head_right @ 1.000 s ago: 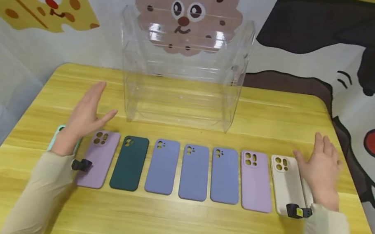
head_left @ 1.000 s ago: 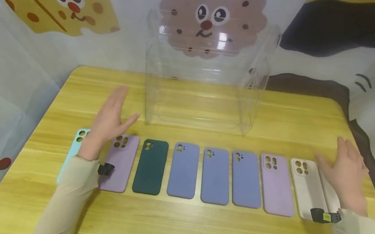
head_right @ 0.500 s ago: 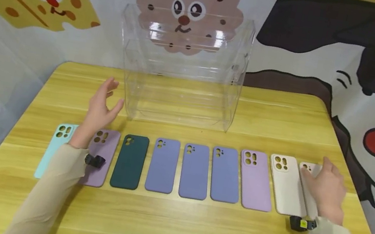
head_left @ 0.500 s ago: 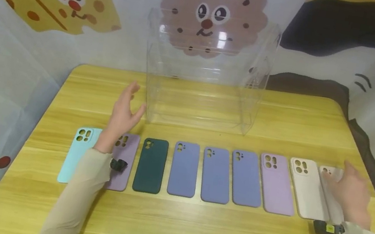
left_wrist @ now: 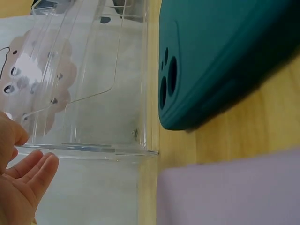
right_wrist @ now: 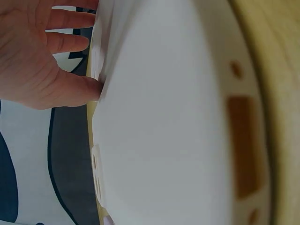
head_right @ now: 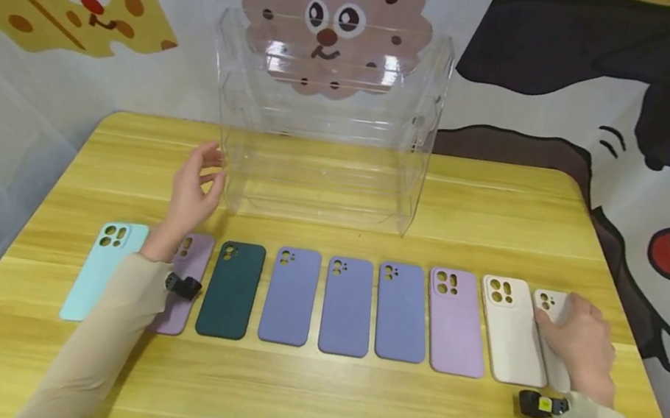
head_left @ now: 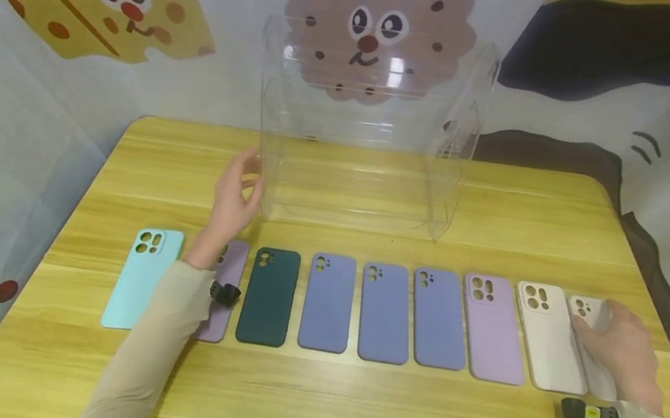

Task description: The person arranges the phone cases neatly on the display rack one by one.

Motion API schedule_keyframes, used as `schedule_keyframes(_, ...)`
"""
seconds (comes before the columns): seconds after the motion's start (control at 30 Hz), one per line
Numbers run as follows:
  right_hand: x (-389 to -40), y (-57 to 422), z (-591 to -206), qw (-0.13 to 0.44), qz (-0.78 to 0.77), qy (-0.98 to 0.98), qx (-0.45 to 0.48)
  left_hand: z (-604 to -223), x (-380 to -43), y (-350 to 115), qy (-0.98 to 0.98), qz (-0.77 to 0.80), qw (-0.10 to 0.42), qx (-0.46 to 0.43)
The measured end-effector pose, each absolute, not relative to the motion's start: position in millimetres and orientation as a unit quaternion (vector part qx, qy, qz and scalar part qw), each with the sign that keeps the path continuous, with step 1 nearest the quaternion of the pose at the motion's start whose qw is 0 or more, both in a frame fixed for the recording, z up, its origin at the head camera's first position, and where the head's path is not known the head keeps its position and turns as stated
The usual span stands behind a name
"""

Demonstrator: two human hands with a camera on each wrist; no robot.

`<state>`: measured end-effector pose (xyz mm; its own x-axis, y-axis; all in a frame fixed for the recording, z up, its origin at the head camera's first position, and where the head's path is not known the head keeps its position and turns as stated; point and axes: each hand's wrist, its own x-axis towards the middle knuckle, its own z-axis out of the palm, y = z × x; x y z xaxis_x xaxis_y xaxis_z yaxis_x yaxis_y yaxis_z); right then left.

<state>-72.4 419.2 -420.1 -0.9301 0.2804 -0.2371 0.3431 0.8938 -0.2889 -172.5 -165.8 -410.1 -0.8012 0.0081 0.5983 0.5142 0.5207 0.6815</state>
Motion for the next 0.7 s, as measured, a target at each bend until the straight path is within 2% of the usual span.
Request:
schedule_keyframes(0.4,-75.4,425.0,-419.3,0.095,-0.185,0.966,0.153,-410.2,-178.1,-163.0,-0.826,-0.474,0.276,-0.129)
schedule_keyframes(0.7,-77.5,423.0,-420.5,0.074,-0.195,0.963,0.168,-412.2,-181.8,-163.0,-0.817,-0.492,0.275,-0.120)
